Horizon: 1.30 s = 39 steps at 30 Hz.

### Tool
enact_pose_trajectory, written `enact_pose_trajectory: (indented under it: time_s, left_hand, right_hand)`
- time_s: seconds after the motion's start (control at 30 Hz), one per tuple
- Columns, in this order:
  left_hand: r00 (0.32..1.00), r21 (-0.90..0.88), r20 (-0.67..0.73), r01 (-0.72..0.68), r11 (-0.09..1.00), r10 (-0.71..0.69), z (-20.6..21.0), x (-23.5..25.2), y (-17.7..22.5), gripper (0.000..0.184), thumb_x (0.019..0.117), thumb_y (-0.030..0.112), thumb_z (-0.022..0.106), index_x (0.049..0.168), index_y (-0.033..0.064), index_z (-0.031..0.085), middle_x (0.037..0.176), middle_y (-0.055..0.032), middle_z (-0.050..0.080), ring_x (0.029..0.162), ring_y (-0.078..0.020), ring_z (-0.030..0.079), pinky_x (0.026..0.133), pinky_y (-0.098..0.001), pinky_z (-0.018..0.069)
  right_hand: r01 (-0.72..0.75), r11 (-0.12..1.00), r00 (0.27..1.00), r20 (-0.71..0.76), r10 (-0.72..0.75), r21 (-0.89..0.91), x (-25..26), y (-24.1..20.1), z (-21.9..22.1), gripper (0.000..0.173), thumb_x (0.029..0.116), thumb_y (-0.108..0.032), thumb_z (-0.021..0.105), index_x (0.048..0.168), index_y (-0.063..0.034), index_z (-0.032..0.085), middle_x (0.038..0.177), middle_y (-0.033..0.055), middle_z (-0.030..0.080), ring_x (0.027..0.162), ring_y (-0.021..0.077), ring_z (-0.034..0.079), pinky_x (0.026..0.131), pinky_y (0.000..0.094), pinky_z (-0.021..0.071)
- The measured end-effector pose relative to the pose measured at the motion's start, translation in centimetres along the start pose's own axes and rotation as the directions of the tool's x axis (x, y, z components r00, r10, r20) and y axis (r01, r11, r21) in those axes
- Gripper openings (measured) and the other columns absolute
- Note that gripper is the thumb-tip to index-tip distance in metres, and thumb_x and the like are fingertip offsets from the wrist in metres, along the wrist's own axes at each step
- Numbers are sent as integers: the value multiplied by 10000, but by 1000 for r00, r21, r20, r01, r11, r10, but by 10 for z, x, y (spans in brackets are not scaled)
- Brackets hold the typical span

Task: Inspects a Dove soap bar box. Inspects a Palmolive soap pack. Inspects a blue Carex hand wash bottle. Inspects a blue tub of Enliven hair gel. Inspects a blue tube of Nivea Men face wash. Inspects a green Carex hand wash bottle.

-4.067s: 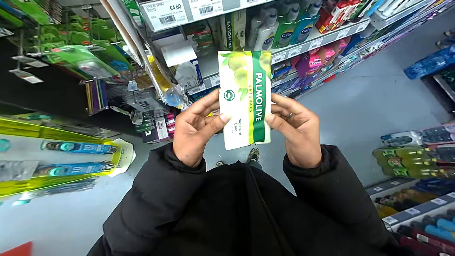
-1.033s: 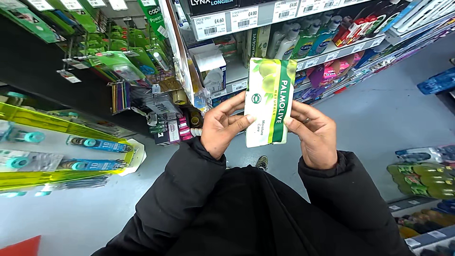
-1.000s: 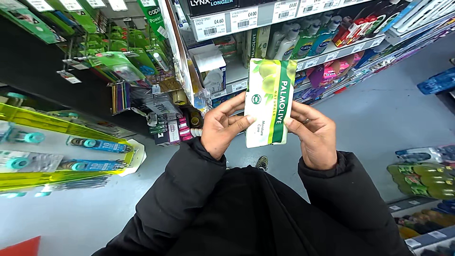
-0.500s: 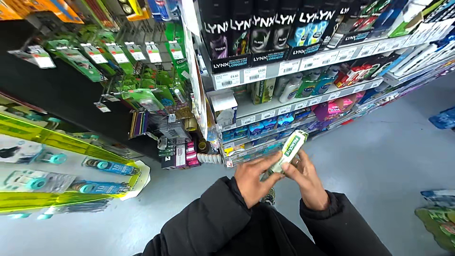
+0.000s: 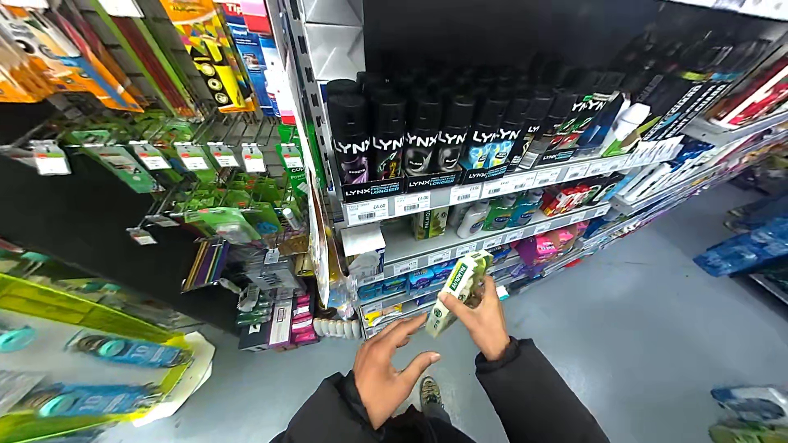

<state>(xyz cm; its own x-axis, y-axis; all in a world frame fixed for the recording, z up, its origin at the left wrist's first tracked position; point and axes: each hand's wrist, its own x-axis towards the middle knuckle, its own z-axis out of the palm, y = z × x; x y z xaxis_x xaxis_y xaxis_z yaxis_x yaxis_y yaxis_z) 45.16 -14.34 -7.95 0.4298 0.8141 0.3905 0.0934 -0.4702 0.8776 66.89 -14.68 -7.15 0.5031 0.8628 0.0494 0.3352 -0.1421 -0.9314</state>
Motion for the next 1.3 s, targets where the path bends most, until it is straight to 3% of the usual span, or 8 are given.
enact_pose_trajectory:
  time_s: [0.13,0.3,0.5,0.7,0.83,1.03,1.17,1.3]
  left_hand:
    - [998,16,-54,22,1000,-21,-5,-4,-5,429,901,338,794,1246,90,733,1208,-48,735,1071,-156,731,866,-344,657]
    - [990,49,-131,53,997,-47,-14,-6,-5,414,905,323,792,1229,73,733,1186,-51,751,1036,-163,747,858,-347,659]
    - [975,55,-187,128,990,-115,-7,-5,-2,411,899,270,798,1238,49,721,1158,-72,756,995,-172,757,844,-348,661]
    - [965,37,-181,200,979,-190,2,1,0,410,900,248,799,1241,34,718,1171,-77,752,1006,-177,756,861,-354,660]
    - [968,51,-168,195,980,-184,2,5,-2,403,908,264,790,1237,42,721,1169,-67,755,1006,-166,756,856,-347,660]
    - [974,46,-139,186,981,-178,-8,3,-3,399,912,267,785,1236,44,720,1172,-67,755,1010,-165,756,861,-344,659]
    - [976,40,-124,182,982,-176,-15,-2,-4,397,914,246,779,1236,23,713,1165,-74,755,1005,-160,757,860,-347,659]
    - [982,24,-72,178,984,-176,-20,-9,-6,395,924,235,767,1250,20,704,1148,-71,759,1016,-161,753,862,-352,656]
  right_hand:
    - [3,964,999,-42,-15,-267,63,7,12,1020,679,-533,902,1439,-45,428,1044,197,706,925,357,710,793,599,568]
    - [26,926,996,-68,-55,-376,128,-1,31,1062,678,-566,902,1456,-39,408,1058,248,700,962,437,695,817,656,541]
    - [-5,958,988,-149,-40,-288,175,-4,52,1217,634,-521,943,1527,20,318,1363,315,548,1223,449,591,1015,619,477]
    - [-44,942,986,-164,-11,-334,182,9,71,1281,611,-599,909,1555,1,285,1471,328,433,1259,465,558,978,623,498]
    - [-55,935,984,-177,-8,-350,184,12,77,1247,609,-627,898,1519,16,339,1458,338,430,1245,475,559,956,630,502]
    - [-73,940,974,-226,-5,-334,182,14,81,1368,569,-699,890,1568,-10,258,1490,329,406,1239,480,566,936,646,511]
    - [-81,939,974,-226,4,-333,176,10,81,1388,528,-666,932,1557,-7,273,1468,324,434,1213,473,580,913,638,514]
    - [-49,943,967,-251,-37,-330,165,15,78,1416,557,-590,958,1610,-67,169,1502,334,386,1229,503,562,922,663,511]
